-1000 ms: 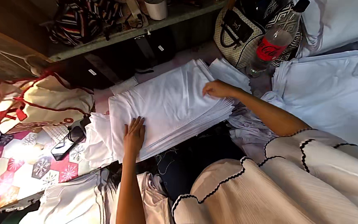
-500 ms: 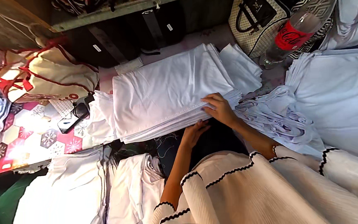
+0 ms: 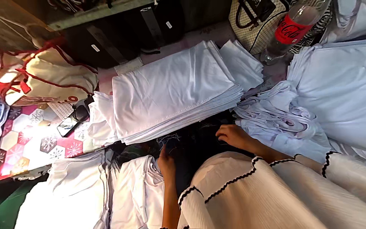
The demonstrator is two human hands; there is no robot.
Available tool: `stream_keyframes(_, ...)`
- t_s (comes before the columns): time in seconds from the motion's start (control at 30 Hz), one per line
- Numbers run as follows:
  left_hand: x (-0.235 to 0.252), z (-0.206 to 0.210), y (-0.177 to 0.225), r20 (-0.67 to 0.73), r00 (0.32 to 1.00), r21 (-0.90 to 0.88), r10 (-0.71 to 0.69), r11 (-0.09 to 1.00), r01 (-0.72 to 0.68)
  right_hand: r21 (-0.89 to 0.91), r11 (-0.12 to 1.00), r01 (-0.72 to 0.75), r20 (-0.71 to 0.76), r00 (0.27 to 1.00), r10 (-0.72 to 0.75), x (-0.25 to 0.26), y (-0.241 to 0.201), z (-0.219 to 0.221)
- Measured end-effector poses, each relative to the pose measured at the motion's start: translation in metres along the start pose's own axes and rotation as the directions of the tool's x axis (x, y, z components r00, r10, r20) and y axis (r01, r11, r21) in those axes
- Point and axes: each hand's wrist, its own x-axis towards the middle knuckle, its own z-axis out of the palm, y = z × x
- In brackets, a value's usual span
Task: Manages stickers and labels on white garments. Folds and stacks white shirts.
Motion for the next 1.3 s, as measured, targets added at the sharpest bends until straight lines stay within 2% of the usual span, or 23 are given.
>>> stream_keyframes(0.03, 0.003, -0.004, 0.007, 0.0, 1.0, -0.003, 0.017, 1.0, -0.017, 0.094, 0.993, -0.065, -0.063, 0.995, 0.071, 0.006, 0.0, -0.003)
stream_keyframes(0.1, 0.008, 0.001, 0.036, 0.073, 0.996, -0.221, -0.051, 0.973, 0.066, 0.429, 0.887, -0.17, -0.11, 0.965, 0.238, 0.027, -0.003, -0.004)
stream_keyframes(0.17, 0.015, 0.022, 0.065, 0.201, 0.977, -0.433, -0.076, 0.888, 0.158, 0.809, 0.543, -0.223, 0.019, 0.934, 0.356, 0.052, -0.004, 0.001)
stream_keyframes(0.2, 0.016, 0.032, 0.077, 0.226, 0.974, -0.44, 0.001, 0.892, 0.101, 0.892, 0.391, -0.225, 0.09, 0.938, 0.336, 0.059, -0.002, 0.006)
stream_keyframes(0.23, 0.016, 0.041, 0.09, 0.207, 0.969, -0.407, 0.138, 0.912, -0.043, 0.916, 0.347, -0.2, 0.104, 0.955, 0.276, 0.061, -0.001, 0.011)
stream_keyframes(0.27, 0.016, 0.045, 0.104, 0.159, 0.939, -0.354, 0.306, 0.905, -0.235, 0.893, 0.424, -0.151, 0.076, 0.979, 0.187, 0.058, -0.005, 0.011)
stream_keyframes(0.3, 0.017, 0.047, 0.118, 0.089, 0.875, -0.292, 0.475, 0.853, -0.433, 0.817, 0.573, -0.058, 0.011, 0.996, 0.085, 0.05, -0.011, 0.008)
stream_keyframes(0.37, 0.027, 0.047, 0.144, -0.04, 0.716, -0.18, 0.697, 0.7, -0.691, 0.487, 0.85, 0.201, -0.241, 0.966, -0.091, 0.034, -0.018, -0.009)
stream_keyframes(0.4, 0.036, 0.048, 0.155, -0.071, 0.662, -0.13, 0.746, 0.651, -0.748, 0.285, 0.917, 0.279, -0.39, 0.908, -0.156, 0.032, -0.016, -0.02)
stream_keyframes(0.43, 0.047, 0.049, 0.163, -0.068, 0.636, -0.092, 0.768, 0.63, -0.771, 0.113, 0.947, 0.301, -0.518, 0.831, -0.202, 0.036, -0.01, -0.031)
stream_keyframes(0.5, 0.072, 0.059, 0.171, 0.022, 0.649, -0.017, 0.761, 0.649, -0.761, -0.129, 0.97, 0.204, -0.666, 0.707, -0.237, 0.054, 0.013, -0.057)
stream_keyframes(0.53, 0.085, 0.067, 0.169, 0.089, 0.667, 0.033, 0.74, 0.667, -0.744, -0.187, 0.974, 0.128, -0.687, 0.691, -0.223, 0.063, 0.025, -0.071)
stream_keyframes(0.6, 0.101, 0.086, 0.158, 0.217, 0.694, 0.169, 0.687, 0.674, -0.72, -0.188, 0.982, -0.011, -0.684, 0.719, -0.123, 0.075, 0.049, -0.087)
stream_keyframes(0.67, 0.105, 0.102, 0.146, 0.231, 0.679, 0.289, 0.697, 0.617, -0.732, -0.084, 0.995, -0.062, -0.627, 0.779, -0.004, 0.08, 0.07, -0.093)
stream_keyframes(0.7, 0.104, 0.105, 0.141, 0.211, 0.664, 0.322, 0.717, 0.591, -0.74, -0.039, 0.999, -0.034, -0.619, 0.786, 0.002, 0.08, 0.078, -0.093)
stream_keyframes(0.8, 0.096, 0.103, 0.13, 0.175, 0.626, 0.352, 0.76, 0.545, -0.761, -0.057, 0.994, 0.092, -0.673, 0.732, -0.106, 0.075, 0.088, -0.084)
stream_keyframes(0.83, 0.093, 0.101, 0.127, 0.156, 0.61, 0.34, 0.777, 0.537, -0.772, -0.079, 0.991, 0.104, -0.658, 0.742, -0.13, 0.071, 0.088, -0.084)
stream_keyframes(0.87, 0.091, 0.1, 0.125, 0.135, 0.595, 0.339, 0.792, 0.527, -0.779, -0.093, 0.992, 0.089, -0.604, 0.787, -0.127, 0.067, 0.084, -0.089)
stream_keyframes(0.93, 0.088, 0.099, 0.12, 0.119, 0.583, 0.33, 0.804, 0.522, -0.787, -0.147, 0.989, -0.026, -0.377, 0.926, -0.031, 0.06, 0.065, -0.114)
stream_keyframes(0.97, 0.086, 0.099, 0.117, 0.112, 0.577, 0.324, 0.809, 0.519, -0.791, -0.223, 0.97, -0.099, -0.253, 0.967, 0.041, 0.057, 0.051, -0.13)
stream_keyframes(1.03, 0.084, 0.1, 0.112, 0.084, 0.567, 0.309, 0.82, 0.519, -0.797, -0.373, 0.917, -0.144, -0.129, 0.986, 0.103, 0.055, 0.021, -0.161)
stream_keyframes(1.2, 0.074, 0.098, 0.107, 0.02, 0.544, 0.293, 0.839, 0.516, -0.805, -0.51, 0.859, -0.05, -0.105, 0.994, -0.004, 0.055, -0.047, -0.223)
stream_keyframes(1.3, 0.068, 0.099, 0.102, 0.03, 0.548, 0.308, 0.836, 0.514, -0.801, -0.472, 0.88, 0.062, -0.264, 0.942, -0.208, 0.056, -0.071, -0.245)
